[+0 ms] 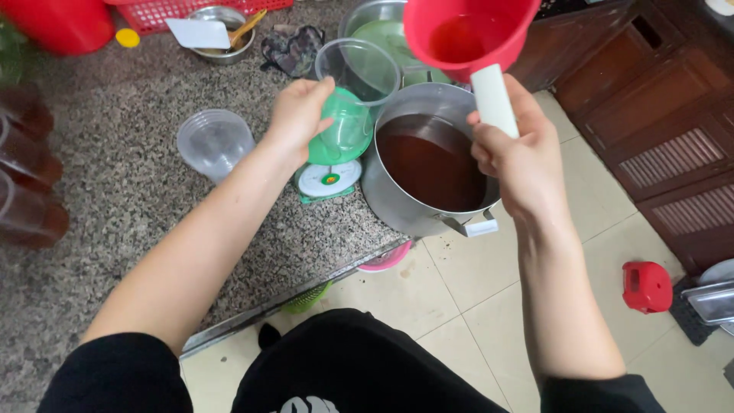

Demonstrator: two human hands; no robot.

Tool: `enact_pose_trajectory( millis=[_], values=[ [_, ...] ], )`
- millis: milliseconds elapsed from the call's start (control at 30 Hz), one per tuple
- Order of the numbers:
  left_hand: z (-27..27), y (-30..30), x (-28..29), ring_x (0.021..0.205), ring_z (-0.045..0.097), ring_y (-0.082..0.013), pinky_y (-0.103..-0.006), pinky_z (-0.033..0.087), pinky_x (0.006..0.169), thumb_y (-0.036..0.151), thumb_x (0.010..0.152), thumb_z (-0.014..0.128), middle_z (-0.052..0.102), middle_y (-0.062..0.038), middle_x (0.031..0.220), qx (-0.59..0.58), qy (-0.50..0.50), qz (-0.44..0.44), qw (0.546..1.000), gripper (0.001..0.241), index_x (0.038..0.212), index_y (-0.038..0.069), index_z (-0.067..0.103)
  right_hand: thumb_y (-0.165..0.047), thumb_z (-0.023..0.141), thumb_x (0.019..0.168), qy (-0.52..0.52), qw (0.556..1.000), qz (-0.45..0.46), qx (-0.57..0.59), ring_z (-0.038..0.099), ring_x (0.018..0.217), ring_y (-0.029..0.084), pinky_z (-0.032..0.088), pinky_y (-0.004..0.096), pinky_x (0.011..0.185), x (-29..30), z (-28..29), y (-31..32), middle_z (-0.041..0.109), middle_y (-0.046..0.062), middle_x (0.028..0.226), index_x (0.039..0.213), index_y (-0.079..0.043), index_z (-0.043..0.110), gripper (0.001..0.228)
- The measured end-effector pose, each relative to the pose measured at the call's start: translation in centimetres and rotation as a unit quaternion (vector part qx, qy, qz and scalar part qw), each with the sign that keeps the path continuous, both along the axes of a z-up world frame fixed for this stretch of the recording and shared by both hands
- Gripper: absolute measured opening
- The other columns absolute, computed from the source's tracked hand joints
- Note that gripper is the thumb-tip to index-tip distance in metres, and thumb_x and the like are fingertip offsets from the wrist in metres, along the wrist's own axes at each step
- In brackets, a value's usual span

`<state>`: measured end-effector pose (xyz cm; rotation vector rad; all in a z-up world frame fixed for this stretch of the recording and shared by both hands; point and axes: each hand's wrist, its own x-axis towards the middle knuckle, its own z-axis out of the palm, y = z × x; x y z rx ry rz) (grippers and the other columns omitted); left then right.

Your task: Pouring a dark liquid from a large metal pot into individual plastic cups using a red ladle.

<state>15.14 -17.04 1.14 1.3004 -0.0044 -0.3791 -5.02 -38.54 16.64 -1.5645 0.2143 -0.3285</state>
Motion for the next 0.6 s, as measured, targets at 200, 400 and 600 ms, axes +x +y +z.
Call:
enact_pose_trajectory(
  millis=[200, 400, 600],
  values=[
    [-0.3, -0.2, -0.3, 0.101, 0.066, -0.0121, -0.0394, 0.054, 0.099, 0.036, 0.096, 0.066, 0.069, 0.000, 0.105, 0.004, -0.002, -0.001, 1.000, 0.025, 0.103, 0.013, 0.064, 0.010, 0.055, 0.091, 0.026, 0.989, 0.012, -0.142, 0.057, 0.073, 0.004, 0.047, 0.020, 0.061, 0.5, -0.3, 1.5, 0.065, 0.001, 0.102, 0.159, -0.005, 0.038, 0.072],
    [-0.5, -0.5, -0.3, 0.102, 0.065, -0.0116, -0.0403, 0.052, 0.098, 0.037, 0.096, 0.065, 0.070, 0.001, 0.105, -0.012, 0.010, -0.010, 1.000, 0.026, 0.104, 0.013, 0.064, 0.014, 0.051, 0.091, -0.028, 0.972, 0.071, -0.224, 0.064, 0.107, 0.010, 0.055, 0.022, 0.083, 1.4, -2.5, 0.7, 0.062, 0.006, 0.137, 0.160, -0.001, 0.034, 0.073],
    [-0.1, -0.5, -0.7, 0.105, 0.066, -0.0112, -0.0386, 0.053, 0.099, 0.038, 0.095, 0.065, 0.071, 0.001, 0.107, -0.016, 0.017, -0.009, 1.000, 0.028, 0.108, 0.012, 0.065, 0.012, 0.051, 0.091, -0.012, 0.957, 0.076, -0.281, 0.064, 0.111, 0.011, 0.053, 0.023, 0.087, 1.1, -1.9, 1.5, 0.066, 0.009, 0.131, 0.158, -0.004, 0.039, 0.070]
  ],
)
